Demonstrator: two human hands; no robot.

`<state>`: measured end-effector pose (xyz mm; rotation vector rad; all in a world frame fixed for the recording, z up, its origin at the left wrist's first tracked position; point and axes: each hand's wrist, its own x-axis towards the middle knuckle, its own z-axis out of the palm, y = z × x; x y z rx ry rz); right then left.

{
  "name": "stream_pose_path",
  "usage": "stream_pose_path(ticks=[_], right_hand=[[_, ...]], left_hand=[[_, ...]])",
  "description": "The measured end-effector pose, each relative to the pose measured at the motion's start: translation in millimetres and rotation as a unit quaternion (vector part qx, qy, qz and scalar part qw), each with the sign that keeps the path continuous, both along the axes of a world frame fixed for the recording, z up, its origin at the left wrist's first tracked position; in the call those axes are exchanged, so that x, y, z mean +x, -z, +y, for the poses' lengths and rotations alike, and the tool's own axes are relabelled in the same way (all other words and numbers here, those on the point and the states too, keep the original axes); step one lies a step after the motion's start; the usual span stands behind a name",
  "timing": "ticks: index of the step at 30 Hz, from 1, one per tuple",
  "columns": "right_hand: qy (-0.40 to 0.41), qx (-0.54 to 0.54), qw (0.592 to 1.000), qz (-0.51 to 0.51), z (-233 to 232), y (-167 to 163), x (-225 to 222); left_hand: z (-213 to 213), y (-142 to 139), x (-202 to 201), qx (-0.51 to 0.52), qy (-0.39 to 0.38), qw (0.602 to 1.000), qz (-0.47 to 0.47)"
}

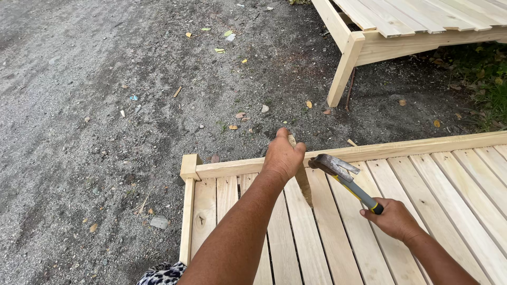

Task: The person uses a hammer and a small block of wood to tap and align wooden slats on a slatted wooden frame. They repeatedly reposition the block and strike it to adjust the slats along the edge of the structure.

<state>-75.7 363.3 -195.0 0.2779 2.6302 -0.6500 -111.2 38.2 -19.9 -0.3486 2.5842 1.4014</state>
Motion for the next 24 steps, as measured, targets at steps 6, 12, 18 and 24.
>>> stream_pose_path(ticks=[6,12,18,24], right_hand=[[-0.062,0.140,0.985,-0.076,-22,-4,-8],[-0.064,0.212,0.974,-0.050,-15,-23,10],[-0.212,0.293,0.930,0.068,29,-19,24],[-0.277,0.355,0.890,0.075,25,-28,-19]], left_hand=[[-1,-2,5,0.009,-0.014,1.000,0.004],[-4,1,2,0.004,-0.010,1.000,0.012],[-7,1,1,-0.002,-0.003,1.000,0.010],[-6,-1,2,-0.016,0.002,1.000,0.004]])
